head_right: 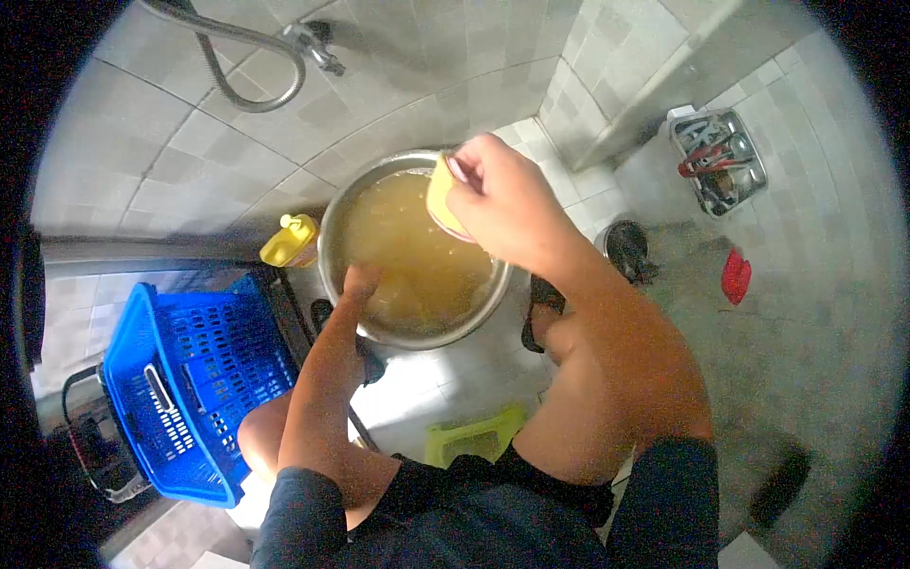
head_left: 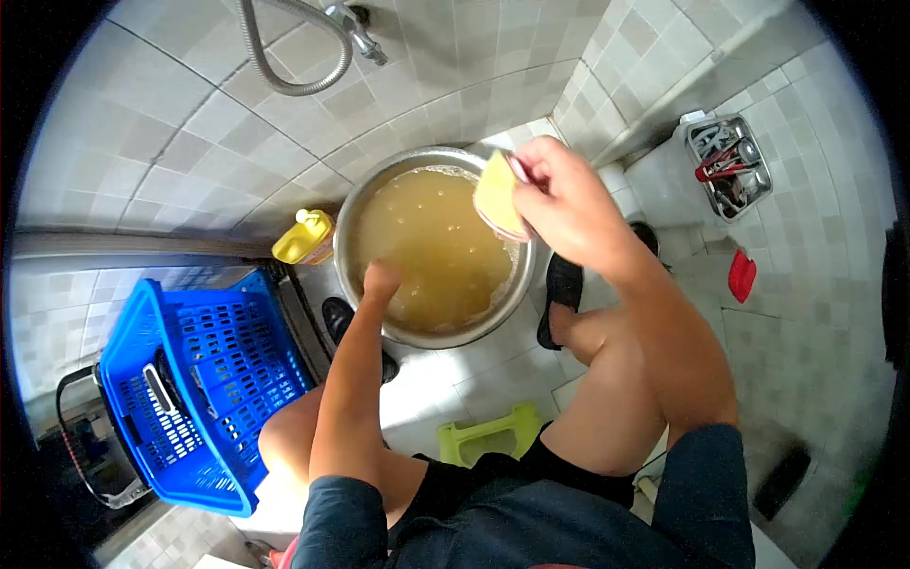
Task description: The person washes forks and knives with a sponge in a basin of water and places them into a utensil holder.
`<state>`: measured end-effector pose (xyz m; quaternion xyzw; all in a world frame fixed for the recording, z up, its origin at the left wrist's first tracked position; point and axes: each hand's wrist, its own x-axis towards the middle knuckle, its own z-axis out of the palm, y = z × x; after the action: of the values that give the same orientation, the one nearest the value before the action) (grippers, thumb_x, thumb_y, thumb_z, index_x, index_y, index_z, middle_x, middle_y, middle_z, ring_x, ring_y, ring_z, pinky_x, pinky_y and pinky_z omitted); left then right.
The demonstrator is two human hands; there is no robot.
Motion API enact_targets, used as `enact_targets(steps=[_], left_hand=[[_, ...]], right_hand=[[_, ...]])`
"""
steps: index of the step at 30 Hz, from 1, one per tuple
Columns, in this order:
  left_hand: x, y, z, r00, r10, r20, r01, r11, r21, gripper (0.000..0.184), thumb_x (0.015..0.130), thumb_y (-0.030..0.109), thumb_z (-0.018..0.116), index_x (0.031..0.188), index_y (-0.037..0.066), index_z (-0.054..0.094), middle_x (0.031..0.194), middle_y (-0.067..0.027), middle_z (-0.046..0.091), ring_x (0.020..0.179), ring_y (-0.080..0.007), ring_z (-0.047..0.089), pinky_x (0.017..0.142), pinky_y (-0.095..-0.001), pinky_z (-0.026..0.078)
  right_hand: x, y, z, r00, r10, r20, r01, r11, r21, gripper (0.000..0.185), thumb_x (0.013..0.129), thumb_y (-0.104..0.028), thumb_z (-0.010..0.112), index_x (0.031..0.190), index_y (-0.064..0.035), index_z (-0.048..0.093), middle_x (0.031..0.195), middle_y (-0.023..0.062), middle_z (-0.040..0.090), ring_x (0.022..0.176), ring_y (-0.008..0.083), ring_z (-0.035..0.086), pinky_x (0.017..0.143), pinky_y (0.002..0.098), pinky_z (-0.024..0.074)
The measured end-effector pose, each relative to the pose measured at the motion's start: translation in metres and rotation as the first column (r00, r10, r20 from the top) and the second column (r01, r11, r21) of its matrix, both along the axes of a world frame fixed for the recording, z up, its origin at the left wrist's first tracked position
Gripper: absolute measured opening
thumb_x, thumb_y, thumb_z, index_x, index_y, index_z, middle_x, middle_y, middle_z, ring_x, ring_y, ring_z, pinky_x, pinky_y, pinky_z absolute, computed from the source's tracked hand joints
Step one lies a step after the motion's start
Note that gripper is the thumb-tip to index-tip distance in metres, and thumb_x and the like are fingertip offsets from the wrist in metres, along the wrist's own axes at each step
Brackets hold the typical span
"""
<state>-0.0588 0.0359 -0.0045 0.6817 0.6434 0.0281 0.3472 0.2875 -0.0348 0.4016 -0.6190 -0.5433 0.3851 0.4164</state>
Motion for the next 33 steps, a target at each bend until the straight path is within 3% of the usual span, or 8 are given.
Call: enact_targets(steps=[5,10,14,17,19,23,30,33], left_hand=[[0.025,-0.006,-0.01,0.918,0.386,-0.095,-0.385,0.922,0.027,0.075,0.076,0.043,0.074,0.133,-0.002,0.052,0.124,-0.0292,0.061,0.118,-0.0407,0.059,0.099,-0.0454,0.049],[0.013,0.041,-0.111,0.95,-0.119,-0.289,0.103,0.992,-0.069,0.057,0.075,0.034,0.074,0.122,0.003,0.062,0.12,-0.0257,0.064,0.112,-0.0401,0.063,0.097,-0.0456,0.051],[0.049,0.052,-0.092,0.943,-0.168,-0.288,0.11,0.972,-0.209,0.052,0.075,0.032,0.074,0.117,0.002,0.065,0.119,-0.0239,0.066,0.109,-0.038,0.065,0.096,-0.0449,0.052],[0.097,0.042,-0.035,0.928,0.234,-0.29,-0.279,0.953,-0.122,0.051,0.077,0.03,0.074,0.12,0.003,0.064,0.12,-0.0213,0.066,0.111,-0.0363,0.064,0.096,-0.0437,0.052],[0.091,0.04,-0.096,0.894,-0.187,-0.406,0.107,0.972,-0.211,0.049,0.083,0.026,0.069,0.126,0.005,0.059,0.123,-0.0193,0.065,0.116,-0.035,0.062,0.096,-0.0429,0.053],[0.121,0.015,-0.036,0.842,-0.321,-0.434,0.167,0.919,-0.356,0.044,0.089,0.023,0.061,0.131,0.008,0.057,0.125,-0.0181,0.064,0.117,-0.0315,0.062,0.095,-0.0416,0.053],[0.097,-0.018,-0.048,0.964,-0.121,-0.239,-0.019,0.86,-0.511,0.047,0.09,0.032,0.058,0.13,0.007,0.057,0.124,-0.0216,0.063,0.115,-0.0357,0.062,0.095,-0.0448,0.051],[0.083,-0.037,-0.071,0.976,-0.15,-0.157,0.119,0.975,-0.19,0.041,0.09,0.035,0.057,0.116,0.004,0.066,0.111,-0.0234,0.068,0.104,-0.0401,0.065,0.09,-0.0456,0.051]], right_hand=[[-0.001,-0.019,0.034,0.981,0.119,0.153,-0.094,0.982,-0.163,0.015,0.088,-0.011,0.06,0.098,0.0002,0.056,0.088,0.0231,0.064,0.077,0.0357,0.064,0.069,0.0433,0.0505],[-0.009,-0.03,0.023,0.861,0.371,0.348,-0.289,0.92,-0.265,0.013,0.082,-0.005,0.056,0.094,-0.0006,0.052,0.083,0.021,0.059,0.074,0.0424,0.06,0.067,0.0495,0.0471],[-0.014,-0.025,0.034,0.741,0.554,0.378,-0.456,0.83,-0.323,0.017,0.082,-0.011,0.06,0.095,-0.0015,0.057,0.082,0.0176,0.06,0.076,0.0378,0.063,0.068,0.05,0.0503],[-0.016,-0.029,0.019,0.717,0.581,0.385,-0.457,0.809,-0.37,0.017,0.083,-0.013,0.06,0.096,-0.0019,0.058,0.083,0.0165,0.062,0.076,0.0346,0.065,0.067,0.0482,0.0509],[-0.016,-0.027,0.019,0.72,0.58,0.381,-0.453,0.808,-0.375,0.016,0.084,-0.013,0.06,0.096,-0.0016,0.058,0.083,0.0166,0.062,0.076,0.0348,0.065,0.067,0.0482,0.0511],[-0.018,-0.028,0.017,0.723,0.572,0.388,-0.46,0.817,-0.348,0.015,0.086,-0.013,0.058,0.095,-0.001,0.058,0.084,0.0174,0.063,0.076,0.0351,0.065,0.066,0.0484,0.0512],[-0.021,-0.032,0.027,0.725,0.618,0.305,-0.494,0.775,-0.394,0.018,0.077,-0.002,0.058,0.093,0.0001,0.05,0.087,0.02,0.058,0.082,0.0409,0.059,0.075,0.0487,0.0479],[-0.017,-0.04,0.015,0.736,0.598,0.319,-0.508,0.798,-0.325,0.017,0.078,-0.001,0.057,0.093,-0.0011,0.05,0.086,0.0197,0.058,0.079,0.0413,0.059,0.072,0.0494,0.0479]])
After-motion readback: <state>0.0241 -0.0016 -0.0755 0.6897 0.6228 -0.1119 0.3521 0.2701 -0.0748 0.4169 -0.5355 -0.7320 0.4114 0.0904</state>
